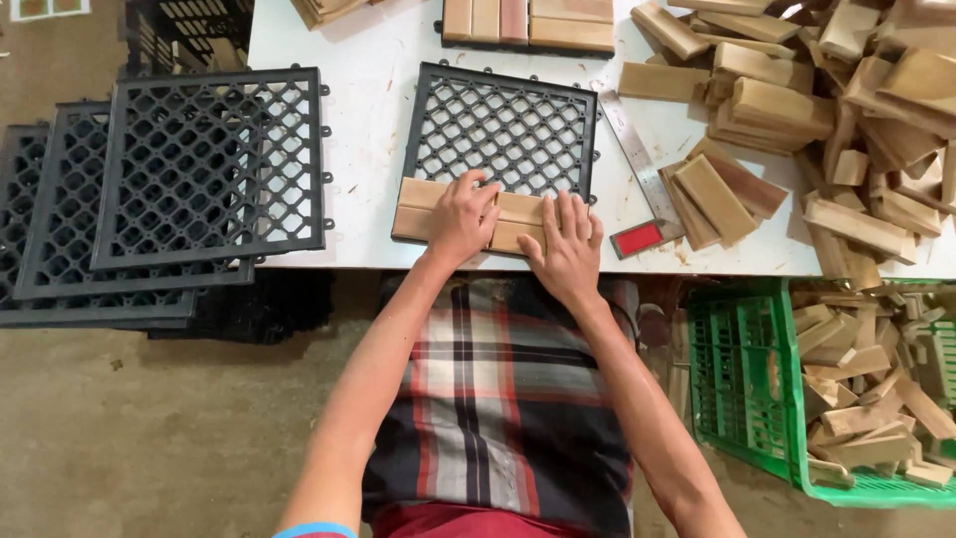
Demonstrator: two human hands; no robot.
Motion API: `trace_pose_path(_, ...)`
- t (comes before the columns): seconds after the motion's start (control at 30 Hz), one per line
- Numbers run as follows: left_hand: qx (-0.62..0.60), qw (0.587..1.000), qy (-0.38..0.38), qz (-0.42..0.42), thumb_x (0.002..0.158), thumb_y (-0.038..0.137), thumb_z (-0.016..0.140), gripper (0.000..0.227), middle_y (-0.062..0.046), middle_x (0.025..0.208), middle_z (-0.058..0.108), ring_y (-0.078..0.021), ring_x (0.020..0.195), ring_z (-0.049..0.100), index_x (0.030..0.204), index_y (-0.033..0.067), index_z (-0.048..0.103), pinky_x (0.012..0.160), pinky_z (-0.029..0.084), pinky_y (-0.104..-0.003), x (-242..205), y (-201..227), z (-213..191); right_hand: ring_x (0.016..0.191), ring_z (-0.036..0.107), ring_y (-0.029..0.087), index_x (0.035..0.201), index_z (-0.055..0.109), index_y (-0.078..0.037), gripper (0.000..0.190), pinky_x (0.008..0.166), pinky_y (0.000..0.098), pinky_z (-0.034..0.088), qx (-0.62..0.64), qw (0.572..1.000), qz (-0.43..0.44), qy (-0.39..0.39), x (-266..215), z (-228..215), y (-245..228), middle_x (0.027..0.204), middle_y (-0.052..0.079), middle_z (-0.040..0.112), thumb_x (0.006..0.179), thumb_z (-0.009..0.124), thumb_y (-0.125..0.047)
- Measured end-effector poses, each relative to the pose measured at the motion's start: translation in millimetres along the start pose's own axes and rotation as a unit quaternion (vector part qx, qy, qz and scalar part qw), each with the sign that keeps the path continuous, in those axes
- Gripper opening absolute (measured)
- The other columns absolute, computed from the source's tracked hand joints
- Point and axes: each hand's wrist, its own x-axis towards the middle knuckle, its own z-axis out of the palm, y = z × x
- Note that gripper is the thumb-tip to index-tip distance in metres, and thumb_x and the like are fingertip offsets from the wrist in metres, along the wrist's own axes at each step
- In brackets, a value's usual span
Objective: Assembling wooden floor tiles by placing small wooden blocks onto a plastic interlocking grid and aligning them with a square.
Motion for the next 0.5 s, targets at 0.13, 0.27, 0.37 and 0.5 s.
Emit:
trace_pose_path(0.13, 0.072, 0.997, 0.009, 0.023, 0.097, 0.028, 0.058, 0.028, -0.002, 0.119, 0.06, -0.0284, 0.102, 0.064, 0.121, 0.0189, 0.069, 0.087, 0.057, -0.043, -8, 6, 1, 0.141, 0.046, 0.036, 0.145, 0.059, -0.011, 0.075, 0.115, 0.0503, 0.028, 0.018, 0.999, -0.039, 0.023, 0, 7, 4, 0.146, 0.017, 0.055, 0.097, 0.056, -0.068)
trace_pose_path(0.27, 0.094, 0.995, 0.019, 0.028, 0.098, 0.03, 0.056, 0.026, 0.002, 0.11, 0.059, -0.0241, 0.097, 0.062, 0.118, 0.0244, 0.071, 0.082, 0.056, -0.039, -7, 1, 8, 0.131, 0.056, 0.029, 0.139, 0.067, -0.014, 0.072, 0.114, 0.0491, 0.033, 0.015, 0.995, -0.066, 0.078, 5, 7, 13, 0.134, 0.01, 0.064, 0.092, 0.059, -0.069)
trace_pose_path(0.37, 0.096, 0.994, 0.034, 0.042, 0.098, 0.031, 0.056, 0.025, 0.001, 0.107, 0.059, -0.0249, 0.095, 0.061, 0.116, 0.0276, 0.072, 0.081, 0.056, -0.04, -5, 3, 4, 0.128, 0.058, 0.024, 0.138, 0.067, -0.016, 0.07, 0.114, 0.0498, 0.031, -0.013, 0.993, -0.081, 0.089, 9, 7, 20, 0.132, 0.005, 0.066, 0.093, 0.058, -0.069)
trace_pose_path(0.5, 0.095, 0.994, 0.044, 0.044, 0.098, 0.034, 0.056, 0.025, 0.003, 0.108, 0.059, -0.025, 0.095, 0.061, 0.117, 0.0308, 0.072, 0.08, 0.056, -0.04, -10, 0, 4, 0.127, 0.059, 0.023, 0.138, 0.068, -0.018, 0.067, 0.113, 0.0493, 0.031, -0.017, 0.992, -0.091, 0.085, 6, 5, 23, 0.132, 0.003, 0.068, 0.092, 0.06, -0.067)
